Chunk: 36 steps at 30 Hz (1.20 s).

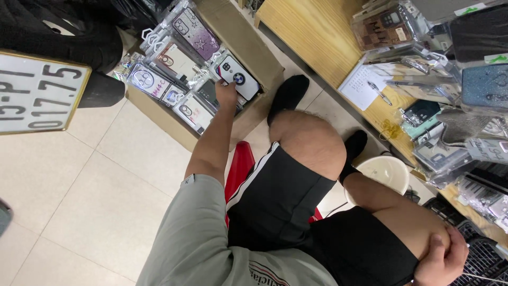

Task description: Clean phone cases with a cloth, place them into plastic sleeves, and record information on a notepad.

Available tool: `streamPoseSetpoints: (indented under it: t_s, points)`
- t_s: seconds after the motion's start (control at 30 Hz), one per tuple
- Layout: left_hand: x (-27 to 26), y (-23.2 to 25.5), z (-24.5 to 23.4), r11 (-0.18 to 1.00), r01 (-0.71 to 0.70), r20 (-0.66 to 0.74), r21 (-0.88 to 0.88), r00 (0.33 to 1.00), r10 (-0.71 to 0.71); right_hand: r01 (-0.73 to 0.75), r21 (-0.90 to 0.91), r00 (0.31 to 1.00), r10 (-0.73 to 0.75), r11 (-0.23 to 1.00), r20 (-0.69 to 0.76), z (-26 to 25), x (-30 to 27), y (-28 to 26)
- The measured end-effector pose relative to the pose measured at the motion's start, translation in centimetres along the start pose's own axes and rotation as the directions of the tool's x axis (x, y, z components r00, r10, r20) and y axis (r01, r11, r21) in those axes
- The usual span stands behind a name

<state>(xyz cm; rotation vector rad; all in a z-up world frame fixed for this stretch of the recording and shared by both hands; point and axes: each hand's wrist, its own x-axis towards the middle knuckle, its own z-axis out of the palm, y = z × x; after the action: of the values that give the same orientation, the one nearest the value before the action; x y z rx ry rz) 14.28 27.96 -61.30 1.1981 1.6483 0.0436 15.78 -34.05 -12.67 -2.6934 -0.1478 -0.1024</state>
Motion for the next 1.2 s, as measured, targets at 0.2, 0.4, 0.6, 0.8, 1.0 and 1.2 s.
streamPoseSetpoints:
  t_s: [0.2, 0.4, 0.6, 0.8, 1.0, 1.2]
  points:
    - [-4.7, 4.2, -0.3, 0.960, 0.135, 0.159, -0.245, 0.982, -0.098, -0.050, 0.008, 0.999, 0.051, 0.999, -0.019, 0.1, -0.7, 0.8]
    - [-1.9, 0.4, 1.4, 0.990, 0.104, 0.046, -0.096, 0.994, -0.100, 0.007, -0.023, 1.000, -0.008, 1.000, -0.027, 0.0, -0.8, 1.5]
    - [-4.9, 1.3, -0.8, 0.975, -0.097, 0.020, 0.198, 0.995, 0.095, -0.006, 0.030, 1.000, 0.007, 1.000, -0.020, 0.4, -0.3, 0.7]
    - [-12.0, 2.7, -3.3, 0.942, -0.207, 0.142, 0.266, 0.975, 0.174, 0.076, 0.012, 0.997, -0.076, 0.997, -0.023, 0.4, -0.2, 2.8]
    - [-12.1, -3.9, -3.3, 0.733, -0.595, 0.247, 0.330, 0.804, 0.541, -0.105, -0.111, 0.991, 0.113, 0.988, 0.070, -0.3, 0.4, 1.2]
    - [-22.0, 3.6, -10.9, 0.860, -0.507, 0.378, 0.057, 0.808, 0.451, -0.223, -0.244, 0.940, 0.274, 0.944, 0.203, -0.6, 3.3, -2.0]
